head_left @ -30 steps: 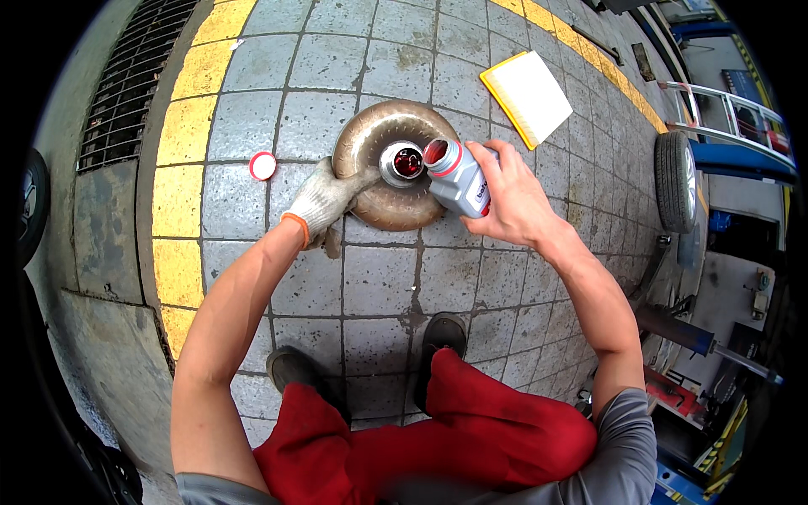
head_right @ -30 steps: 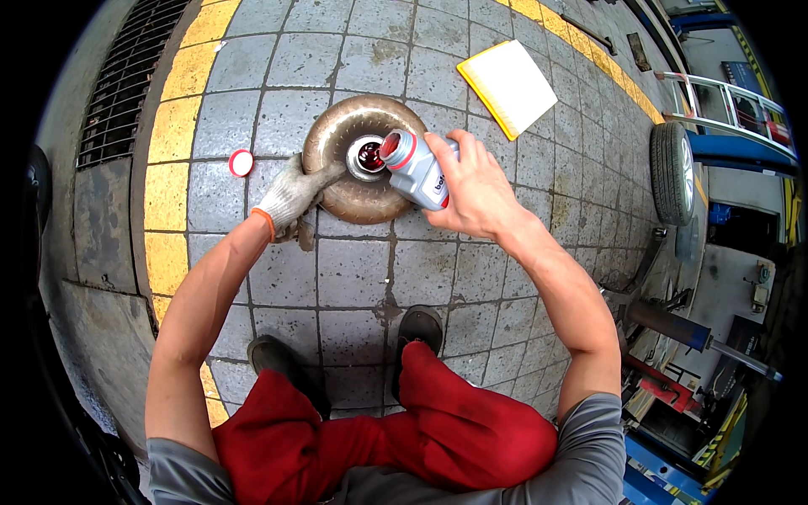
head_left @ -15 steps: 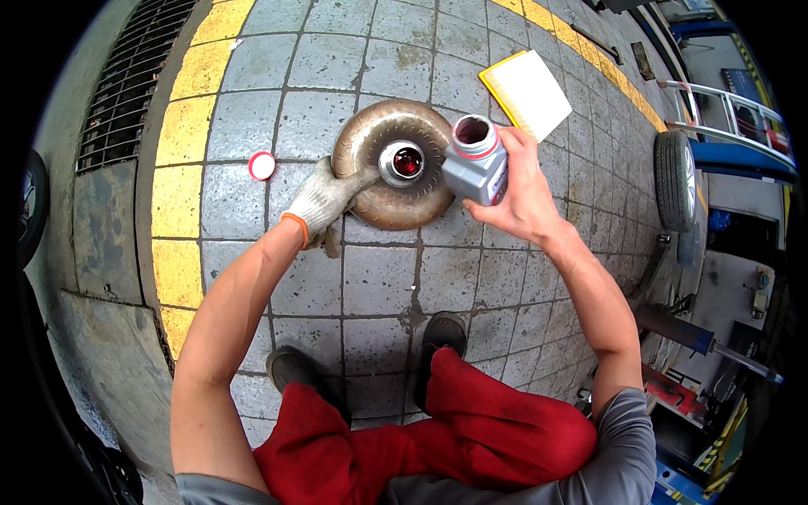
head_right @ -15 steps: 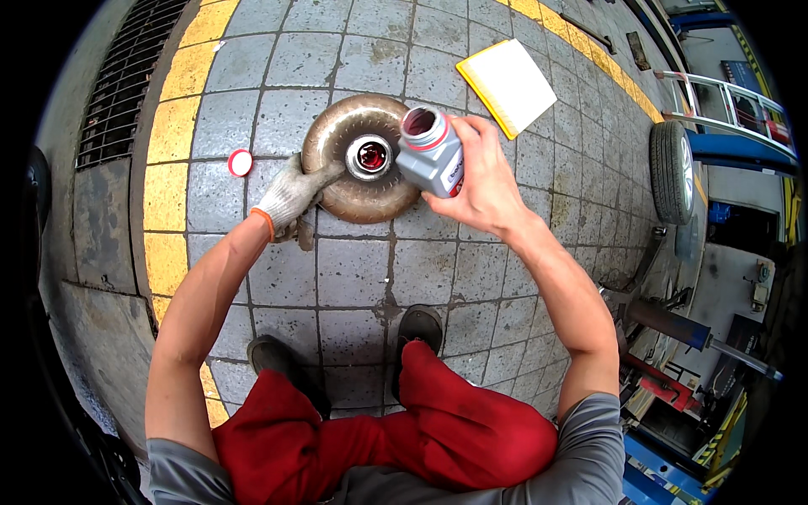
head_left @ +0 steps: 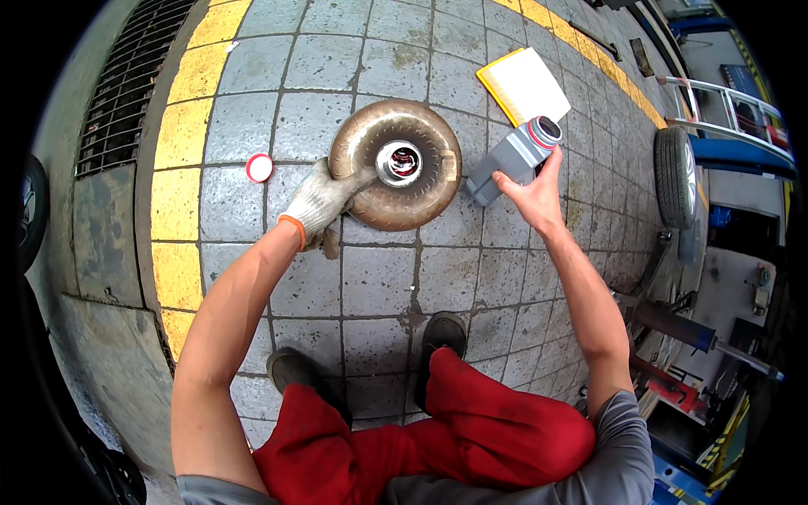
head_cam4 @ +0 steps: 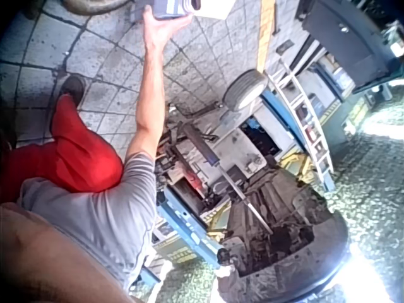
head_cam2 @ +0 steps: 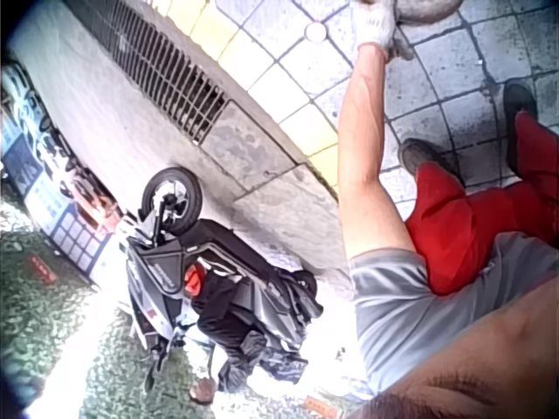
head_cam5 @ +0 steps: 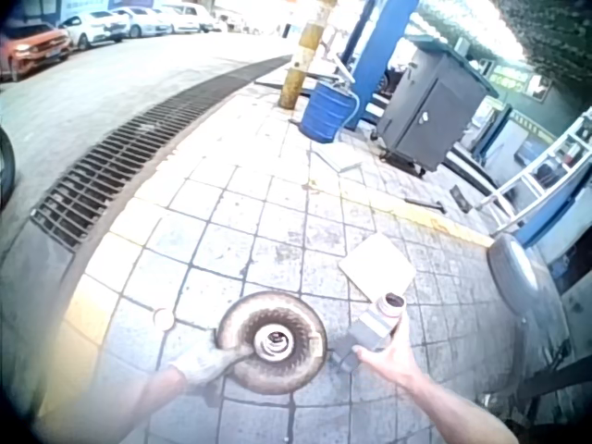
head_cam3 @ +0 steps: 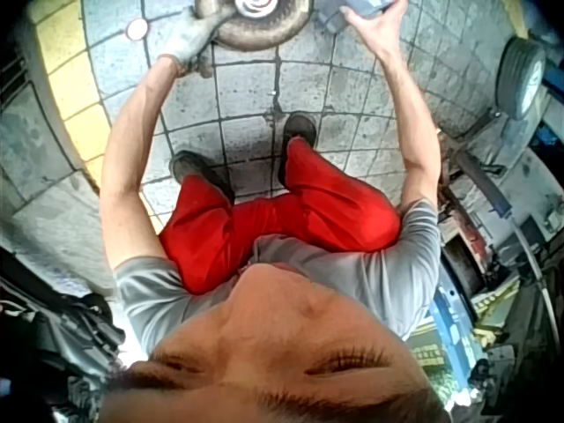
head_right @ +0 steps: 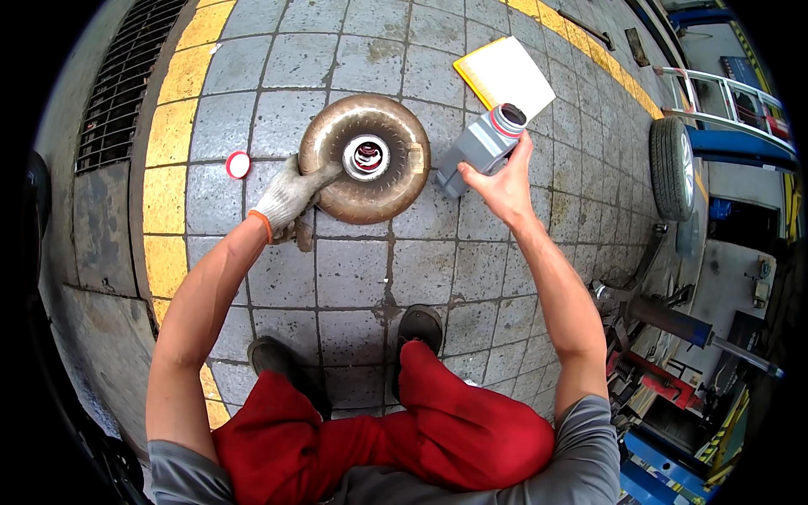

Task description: The person retrieves a bottle of red lubricant and pours it into the center of a turbocharger component resting on the floor. They rotate the turbocharger to distribute the fluid and continue pouring in several stages.

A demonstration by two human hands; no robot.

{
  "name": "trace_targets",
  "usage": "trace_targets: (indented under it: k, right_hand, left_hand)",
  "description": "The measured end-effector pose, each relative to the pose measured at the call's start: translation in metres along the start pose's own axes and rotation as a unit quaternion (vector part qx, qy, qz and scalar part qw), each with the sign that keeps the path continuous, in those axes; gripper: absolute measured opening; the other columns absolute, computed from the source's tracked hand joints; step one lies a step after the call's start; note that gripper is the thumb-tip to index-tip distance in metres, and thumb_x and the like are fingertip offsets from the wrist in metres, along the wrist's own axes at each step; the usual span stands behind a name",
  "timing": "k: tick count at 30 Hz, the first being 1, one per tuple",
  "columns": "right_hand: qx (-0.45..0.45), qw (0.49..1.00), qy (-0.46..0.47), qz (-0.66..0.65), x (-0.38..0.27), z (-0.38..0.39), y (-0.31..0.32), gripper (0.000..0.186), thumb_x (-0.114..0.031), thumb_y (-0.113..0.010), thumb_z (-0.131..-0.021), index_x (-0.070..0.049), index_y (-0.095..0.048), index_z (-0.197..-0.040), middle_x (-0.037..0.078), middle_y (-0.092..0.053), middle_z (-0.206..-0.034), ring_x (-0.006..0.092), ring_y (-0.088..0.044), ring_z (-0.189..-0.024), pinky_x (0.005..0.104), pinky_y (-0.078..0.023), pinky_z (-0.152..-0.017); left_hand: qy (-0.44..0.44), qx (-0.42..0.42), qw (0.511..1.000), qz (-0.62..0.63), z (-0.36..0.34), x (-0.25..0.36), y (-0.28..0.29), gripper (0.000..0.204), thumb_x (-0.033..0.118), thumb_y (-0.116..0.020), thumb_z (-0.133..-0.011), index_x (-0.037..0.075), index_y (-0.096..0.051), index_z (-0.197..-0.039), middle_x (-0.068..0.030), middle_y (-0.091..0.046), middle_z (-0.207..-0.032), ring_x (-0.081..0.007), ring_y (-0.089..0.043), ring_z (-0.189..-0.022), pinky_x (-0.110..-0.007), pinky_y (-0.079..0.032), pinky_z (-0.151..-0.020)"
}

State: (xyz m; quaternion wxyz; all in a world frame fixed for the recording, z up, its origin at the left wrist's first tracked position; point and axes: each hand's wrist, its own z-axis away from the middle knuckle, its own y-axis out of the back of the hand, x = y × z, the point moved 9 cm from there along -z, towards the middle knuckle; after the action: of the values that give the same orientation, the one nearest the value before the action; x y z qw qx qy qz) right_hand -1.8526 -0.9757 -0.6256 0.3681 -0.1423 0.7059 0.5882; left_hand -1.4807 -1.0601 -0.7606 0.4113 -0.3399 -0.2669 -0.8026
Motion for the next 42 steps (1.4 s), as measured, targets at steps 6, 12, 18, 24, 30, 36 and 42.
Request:
trace_targets:
  k: [6,12,18,24,30,36,42]
  right_hand:
    - [0.081,0.996,-0.004,-0.032,0.043,0.003,0.005,0.121,-0.029,-0.099,-0.075,0.003,-0.023,-0.163,0.022,-0.039,-0.153,0.0352,-0.044,-0.145,0.0487,-0.037,-0.125]
    - [0.117,0.993,-0.011,-0.030,0.062,0.016,-0.003,0.121,-0.031,-0.100,-0.074,0.003,-0.025,-0.162,0.022,-0.041,-0.151,0.0359,-0.043,-0.144,0.0494,-0.036,-0.125]
    - [0.125,0.992,-0.014,0.019,0.062,0.029,-0.009,0.118,-0.032,-0.100,-0.074,0.003,-0.026,-0.159,0.023,-0.041,-0.149,0.0360,-0.044,-0.141,0.0498,-0.037,-0.124]
    - [0.126,0.987,-0.062,-0.074,0.071,0.047,-0.014,0.110,-0.035,-0.100,-0.075,0.002,-0.028,-0.150,0.023,-0.046,-0.143,0.0356,-0.051,-0.133,0.0496,-0.042,-0.117]
    - [0.143,0.987,-0.064,-0.043,0.084,0.051,-0.012,0.111,-0.037,-0.100,-0.075,0.001,-0.026,-0.149,0.024,-0.049,-0.142,0.0360,-0.055,-0.132,0.0492,-0.045,-0.115]
    - [0.150,0.986,-0.068,-0.039,0.083,0.050,-0.016,0.110,-0.036,-0.100,-0.077,0.001,-0.026,-0.149,0.024,-0.049,-0.142,0.0354,-0.055,-0.131,0.0490,-0.045,-0.115]
    - [0.149,0.985,-0.070,-0.042,0.083,0.051,-0.016,0.108,-0.034,-0.099,-0.078,0.000,-0.024,-0.148,0.023,-0.049,-0.142,0.0343,-0.055,-0.130,0.0488,-0.045,-0.115]
  left_hand:
    - [0.007,-0.026,1.000,-0.015,0.009,0.016,0.000,0.098,0.063,-0.087,-0.086,-0.008,-0.053,-0.145,-0.0226,-0.072,-0.126,-0.0268,-0.071,-0.115,-0.039,-0.058,-0.098]
    - [0.005,-0.022,1.000,0.014,0.020,0.026,-0.001,0.092,0.057,-0.087,-0.089,-0.009,-0.053,-0.144,-0.0198,-0.071,-0.124,-0.0240,-0.071,-0.108,-0.038,-0.058,-0.097]
    - [-0.036,-0.010,0.999,0.036,0.010,0.018,-0.003,0.081,0.057,-0.085,-0.093,-0.005,-0.060,-0.138,-0.0060,-0.067,-0.100,-0.0118,-0.058,-0.084,-0.029,-0.052,-0.074]
    - [-0.003,-0.015,0.998,0.064,0.021,0.020,-0.004,0.081,0.056,-0.084,-0.094,-0.004,-0.059,-0.142,-0.0071,-0.069,-0.109,-0.0113,-0.058,-0.090,-0.029,-0.053,-0.079]
    - [0.041,-0.024,0.999,-0.005,0.023,0.026,-0.002,0.082,0.058,-0.083,-0.093,-0.003,-0.059,-0.142,-0.0068,-0.068,-0.102,-0.0122,-0.058,-0.086,-0.031,-0.053,-0.075]
    - [-0.008,0.003,1.000,0.012,0.019,0.023,-0.001,0.081,0.059,-0.083,-0.092,-0.003,-0.060,-0.139,-0.0050,-0.066,-0.098,-0.0113,-0.056,-0.081,-0.029,-0.051,-0.070]
    - [-0.002,0.001,1.000,0.008,0.023,0.026,-0.002,0.082,0.061,-0.083,-0.091,-0.002,-0.060,-0.138,-0.0026,-0.064,-0.092,-0.0104,-0.054,-0.077,-0.028,-0.048,-0.066]
